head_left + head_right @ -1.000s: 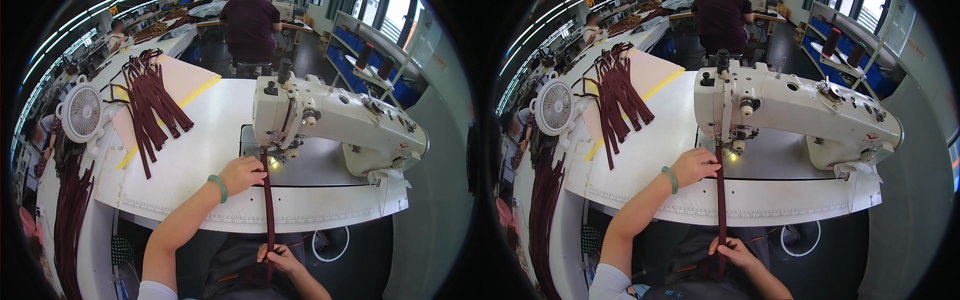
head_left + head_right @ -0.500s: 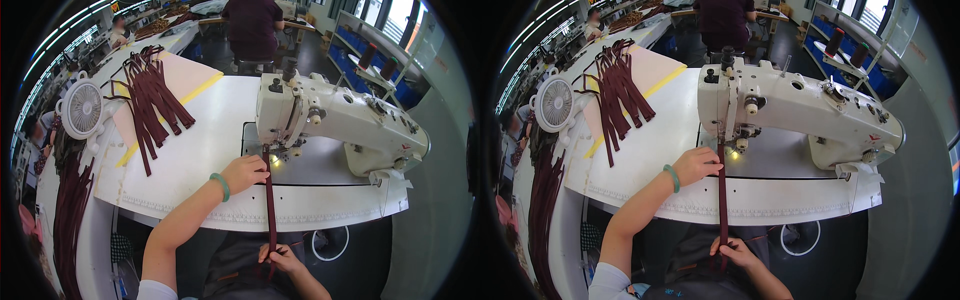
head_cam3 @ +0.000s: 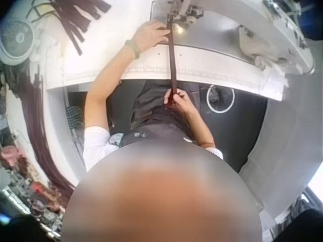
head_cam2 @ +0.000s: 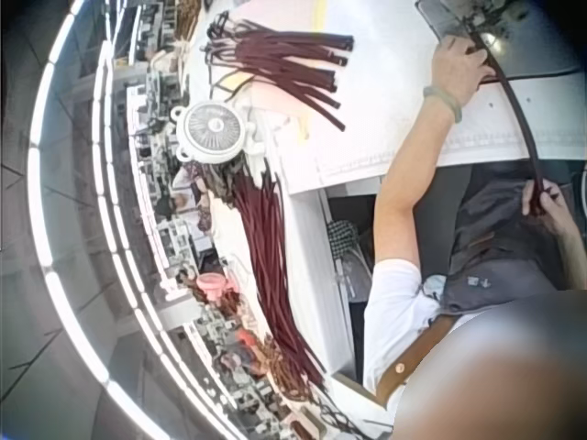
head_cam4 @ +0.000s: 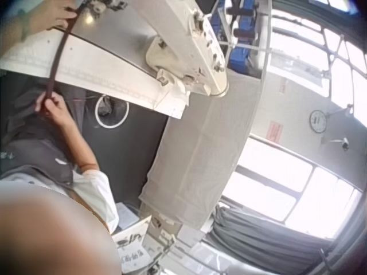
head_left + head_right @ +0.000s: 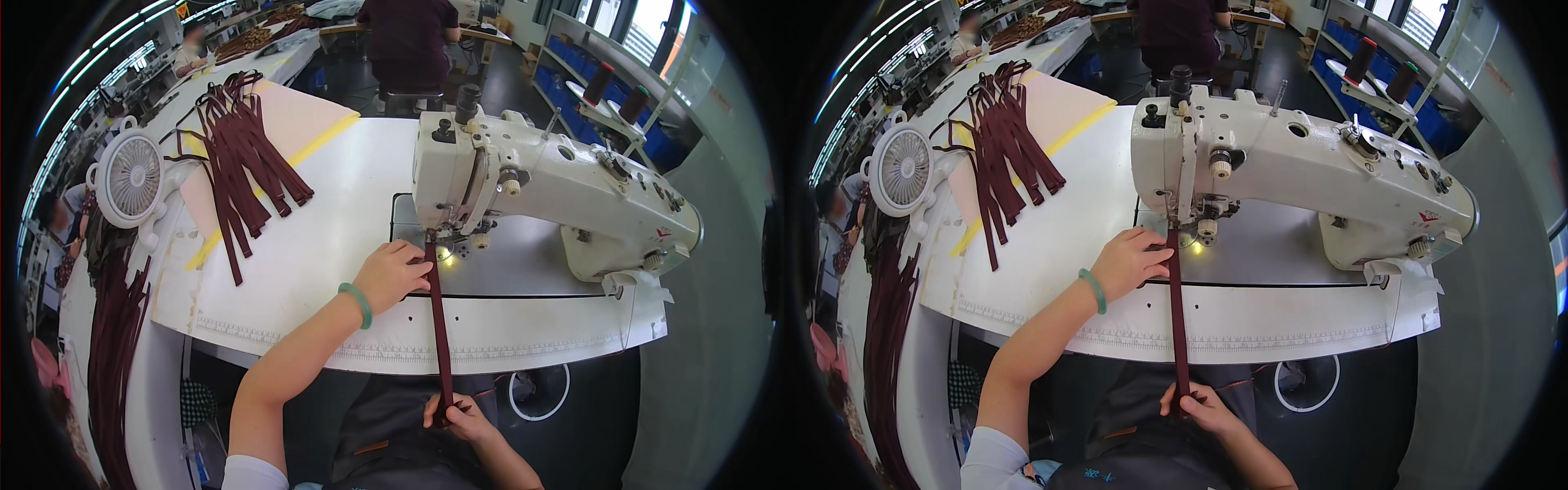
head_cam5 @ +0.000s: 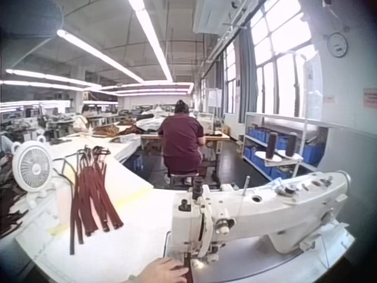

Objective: Sewing long leather or fabric straps using an industrial sewing machine.

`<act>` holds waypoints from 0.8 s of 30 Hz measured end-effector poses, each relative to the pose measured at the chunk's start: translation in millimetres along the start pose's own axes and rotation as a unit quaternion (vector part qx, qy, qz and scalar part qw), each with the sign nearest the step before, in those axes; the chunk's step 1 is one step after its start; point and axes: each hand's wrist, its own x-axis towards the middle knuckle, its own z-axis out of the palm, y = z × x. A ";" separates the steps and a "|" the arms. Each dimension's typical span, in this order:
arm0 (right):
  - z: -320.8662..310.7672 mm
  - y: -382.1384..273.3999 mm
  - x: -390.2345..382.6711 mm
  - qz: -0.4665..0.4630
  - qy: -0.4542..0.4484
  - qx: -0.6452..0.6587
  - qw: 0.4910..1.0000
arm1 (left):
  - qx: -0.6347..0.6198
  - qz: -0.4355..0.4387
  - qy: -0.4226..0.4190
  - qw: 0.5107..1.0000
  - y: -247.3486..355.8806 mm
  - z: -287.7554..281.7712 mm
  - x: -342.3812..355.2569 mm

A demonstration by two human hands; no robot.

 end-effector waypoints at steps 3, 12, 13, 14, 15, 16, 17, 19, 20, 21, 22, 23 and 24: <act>3.8 -5.2 2.7 -0.001 -0.002 0.030 1.000 | 0.020 -0.002 -0.006 1.000 -0.6 2.3 -1.2; 8.9 -10.3 11.0 -0.009 0.041 0.010 0.999 | 0.014 0.028 -0.003 1.000 -4.3 0.9 -1.8; 12.2 -12.8 10.4 -0.006 0.041 0.006 0.999 | 0.012 0.033 -0.006 0.999 -3.3 -0.1 -0.7; 17.3 -16.8 9.2 -0.006 0.089 -0.038 0.995 | 0.011 0.037 -0.008 0.999 -2.5 -0.6 0.2; 20.6 -21.1 7.5 -0.006 0.136 -0.082 0.987 | 0.010 0.036 -0.003 0.999 -2.2 0.0 1.0; 20.5 -23.2 5.9 -0.003 0.133 -0.085 0.987 | 0.002 0.043 -0.001 0.999 -3.4 0.1 -0.4; 19.4 -25.1 3.0 -0.093 0.186 -0.246 0.947 | -0.005 0.051 0.001 0.999 -4.6 0.1 -1.6; 21.1 -42.0 6.1 -0.265 0.271 -0.461 0.802 | -0.005 0.055 0.005 0.998 -5.9 1.9 -1.6; 24.8 -61.6 14.4 -0.314 0.268 -0.527 0.743 | -0.007 0.062 0.003 0.998 -5.6 2.7 -2.5; 24.3 -74.6 21.4 -0.318 0.266 -0.573 0.707 | -0.008 0.061 0.003 0.998 -5.5 2.5 -3.4; 23.5 -87.0 33.5 -0.316 0.250 -0.599 0.692 | -0.001 0.064 -0.001 0.998 -4.4 1.5 -1.6; 20.7 -96.2 46.4 -0.315 0.232 -0.622 0.679 | 0.008 0.064 -0.008 0.998 -4.6 1.7 -1.8; 17.2 -104.0 56.7 -0.315 0.235 -0.621 0.678 | 0.007 0.067 -0.009 0.998 -5.3 2.5 -2.8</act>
